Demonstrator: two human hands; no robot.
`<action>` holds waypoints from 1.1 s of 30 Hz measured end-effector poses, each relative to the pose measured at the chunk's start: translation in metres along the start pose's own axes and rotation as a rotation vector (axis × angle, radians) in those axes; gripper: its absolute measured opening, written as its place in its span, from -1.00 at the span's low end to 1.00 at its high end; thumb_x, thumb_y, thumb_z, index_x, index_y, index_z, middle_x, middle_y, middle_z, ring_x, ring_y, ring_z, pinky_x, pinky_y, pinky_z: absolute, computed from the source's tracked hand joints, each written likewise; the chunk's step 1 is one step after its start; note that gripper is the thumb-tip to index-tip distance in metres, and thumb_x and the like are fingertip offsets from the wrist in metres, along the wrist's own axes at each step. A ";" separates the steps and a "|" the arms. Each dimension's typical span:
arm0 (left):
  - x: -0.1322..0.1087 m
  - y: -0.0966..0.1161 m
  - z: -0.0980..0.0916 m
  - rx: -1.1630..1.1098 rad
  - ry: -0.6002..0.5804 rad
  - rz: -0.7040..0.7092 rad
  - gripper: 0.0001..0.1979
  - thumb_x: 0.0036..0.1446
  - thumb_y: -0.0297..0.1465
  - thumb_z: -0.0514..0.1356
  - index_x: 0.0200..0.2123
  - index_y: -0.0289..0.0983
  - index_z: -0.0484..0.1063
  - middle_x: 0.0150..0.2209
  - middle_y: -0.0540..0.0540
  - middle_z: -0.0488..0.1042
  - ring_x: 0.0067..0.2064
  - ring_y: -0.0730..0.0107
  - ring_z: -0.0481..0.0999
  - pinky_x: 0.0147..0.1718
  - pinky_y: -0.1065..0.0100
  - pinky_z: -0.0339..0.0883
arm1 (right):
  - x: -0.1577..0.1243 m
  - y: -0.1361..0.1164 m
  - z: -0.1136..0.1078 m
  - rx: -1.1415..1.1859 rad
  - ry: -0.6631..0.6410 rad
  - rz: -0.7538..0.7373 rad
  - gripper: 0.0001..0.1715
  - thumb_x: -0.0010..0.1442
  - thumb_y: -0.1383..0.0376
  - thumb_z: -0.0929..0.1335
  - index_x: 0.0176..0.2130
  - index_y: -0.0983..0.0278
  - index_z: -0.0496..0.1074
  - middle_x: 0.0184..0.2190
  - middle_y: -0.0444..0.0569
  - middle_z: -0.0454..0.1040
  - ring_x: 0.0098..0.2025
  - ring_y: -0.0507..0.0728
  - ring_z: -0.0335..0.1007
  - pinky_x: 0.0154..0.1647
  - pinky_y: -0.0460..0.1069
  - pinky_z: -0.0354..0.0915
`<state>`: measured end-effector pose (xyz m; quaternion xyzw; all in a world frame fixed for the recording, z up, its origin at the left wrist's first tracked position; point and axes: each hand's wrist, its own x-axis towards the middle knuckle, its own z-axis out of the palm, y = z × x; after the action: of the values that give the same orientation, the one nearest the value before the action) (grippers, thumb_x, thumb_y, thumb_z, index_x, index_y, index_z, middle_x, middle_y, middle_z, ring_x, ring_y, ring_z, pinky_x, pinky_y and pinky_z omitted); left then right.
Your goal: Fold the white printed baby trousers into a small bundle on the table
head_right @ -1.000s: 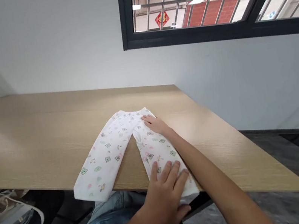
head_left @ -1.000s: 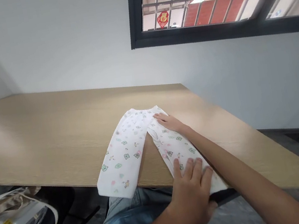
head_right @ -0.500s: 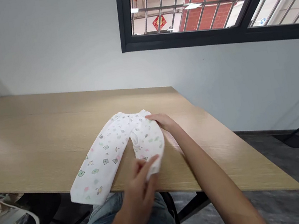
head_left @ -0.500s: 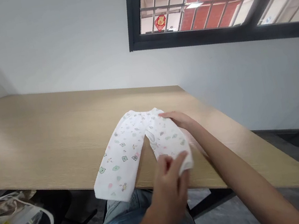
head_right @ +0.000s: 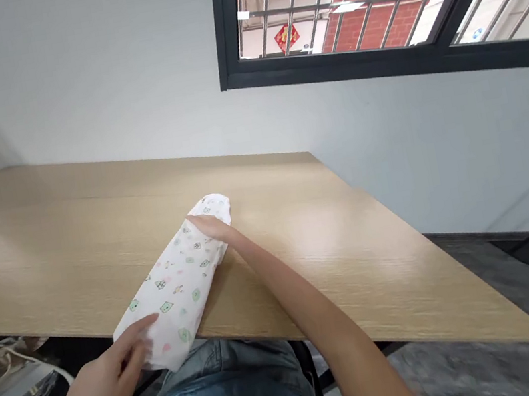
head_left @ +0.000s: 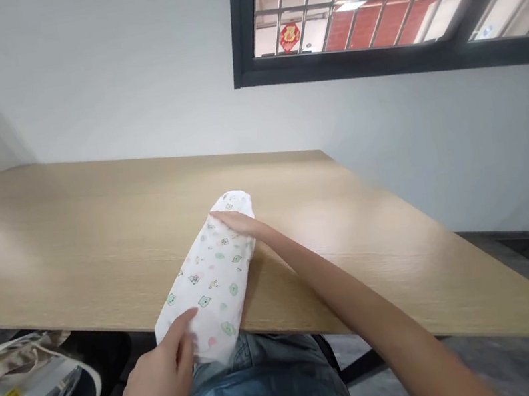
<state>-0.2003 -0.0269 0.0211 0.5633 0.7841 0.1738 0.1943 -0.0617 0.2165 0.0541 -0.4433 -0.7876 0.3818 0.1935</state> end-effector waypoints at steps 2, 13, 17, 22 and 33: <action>0.000 0.002 0.004 0.067 0.059 0.046 -0.58 0.22 -0.26 -0.17 0.05 -0.02 0.33 -0.31 -0.13 0.46 -0.36 0.19 0.49 -0.39 0.27 0.28 | -0.002 0.007 -0.003 0.014 -0.032 0.013 -0.40 0.24 -0.07 0.13 -0.01 0.25 0.40 0.12 0.01 0.27 0.13 0.27 0.16 0.18 0.13 0.03; -0.003 0.078 0.027 0.165 0.116 0.829 -0.75 0.20 -0.41 -0.01 -0.32 -0.18 0.47 -0.11 -0.15 0.39 -0.02 0.14 0.36 -0.09 0.01 0.26 | -0.088 0.037 -0.065 0.086 -0.125 0.061 -0.48 0.30 0.05 0.08 -0.01 0.17 0.42 0.11 -0.11 0.29 0.15 0.23 0.15 0.14 0.10 0.10; 0.056 0.118 0.020 0.195 -0.086 0.993 -0.72 0.25 -0.41 -0.06 -0.05 -0.31 0.35 0.05 -0.19 0.34 0.12 0.22 0.27 0.04 0.16 0.22 | -0.099 0.034 -0.053 -0.083 -0.220 -0.067 -0.46 0.31 0.07 0.04 0.13 0.17 0.28 0.14 -0.13 0.26 0.15 0.19 0.14 0.15 0.09 0.10; 0.066 0.111 0.044 0.217 -0.085 0.921 -0.54 0.28 -0.29 -0.09 0.20 -0.31 0.07 0.24 -0.18 0.11 0.25 0.09 0.05 0.17 -0.05 -0.01 | -0.067 0.056 -0.043 -0.656 -0.077 -0.163 -0.43 0.33 0.20 -0.02 0.24 0.27 0.07 0.25 -0.04 0.05 0.27 0.20 -0.13 0.24 0.18 -0.16; 0.005 0.022 0.035 0.346 0.101 1.126 -0.34 0.11 -0.60 -0.05 0.28 -0.28 -0.17 0.25 -0.08 0.06 0.26 0.22 0.06 0.15 0.06 0.08 | -0.031 0.054 -0.057 -0.719 0.024 -0.127 -0.48 0.31 0.24 0.05 0.17 0.38 0.18 0.18 0.18 0.17 0.21 0.32 0.01 0.18 0.26 -0.11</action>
<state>-0.1665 -0.0135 0.0005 0.9072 0.3898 0.1462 -0.0600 0.0211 0.2316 0.0500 -0.4378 -0.8950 0.0626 0.0577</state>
